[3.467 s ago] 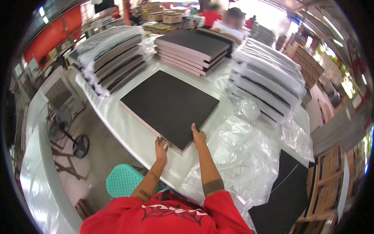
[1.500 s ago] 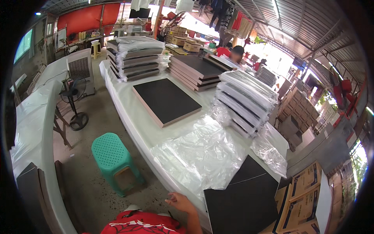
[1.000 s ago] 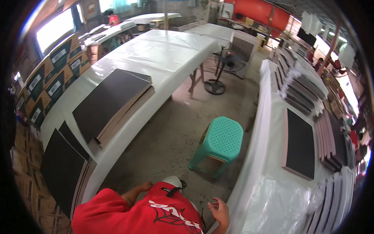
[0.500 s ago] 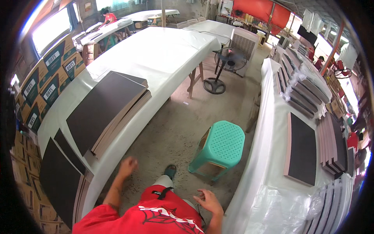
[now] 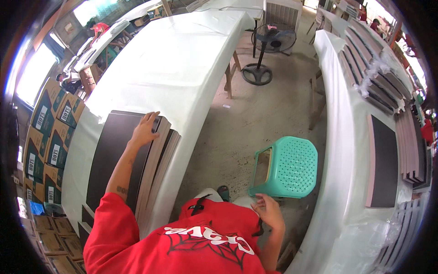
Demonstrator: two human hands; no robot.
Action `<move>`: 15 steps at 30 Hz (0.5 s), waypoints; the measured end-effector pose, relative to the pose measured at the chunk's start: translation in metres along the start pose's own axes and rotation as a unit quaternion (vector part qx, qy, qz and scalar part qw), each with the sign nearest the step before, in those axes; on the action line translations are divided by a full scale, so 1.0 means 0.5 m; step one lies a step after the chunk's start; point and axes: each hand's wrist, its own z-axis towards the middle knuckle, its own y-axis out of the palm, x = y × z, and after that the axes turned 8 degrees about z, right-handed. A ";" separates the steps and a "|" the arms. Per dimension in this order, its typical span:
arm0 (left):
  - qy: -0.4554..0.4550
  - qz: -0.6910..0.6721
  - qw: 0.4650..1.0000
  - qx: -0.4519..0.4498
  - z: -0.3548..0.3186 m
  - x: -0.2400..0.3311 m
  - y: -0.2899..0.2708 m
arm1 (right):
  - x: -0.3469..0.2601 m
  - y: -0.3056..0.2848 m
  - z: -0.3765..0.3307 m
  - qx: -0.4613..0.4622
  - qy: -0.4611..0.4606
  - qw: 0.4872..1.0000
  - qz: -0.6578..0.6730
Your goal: The person organizes flat cardboard folder covers on a table by flipping through stacks, aligning them, and placing them on separate stacks.
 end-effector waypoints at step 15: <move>-0.064 0.090 0.991 -0.077 0.127 0.008 -0.009 | -0.218 0.053 0.595 -0.265 -0.155 0.950 -0.064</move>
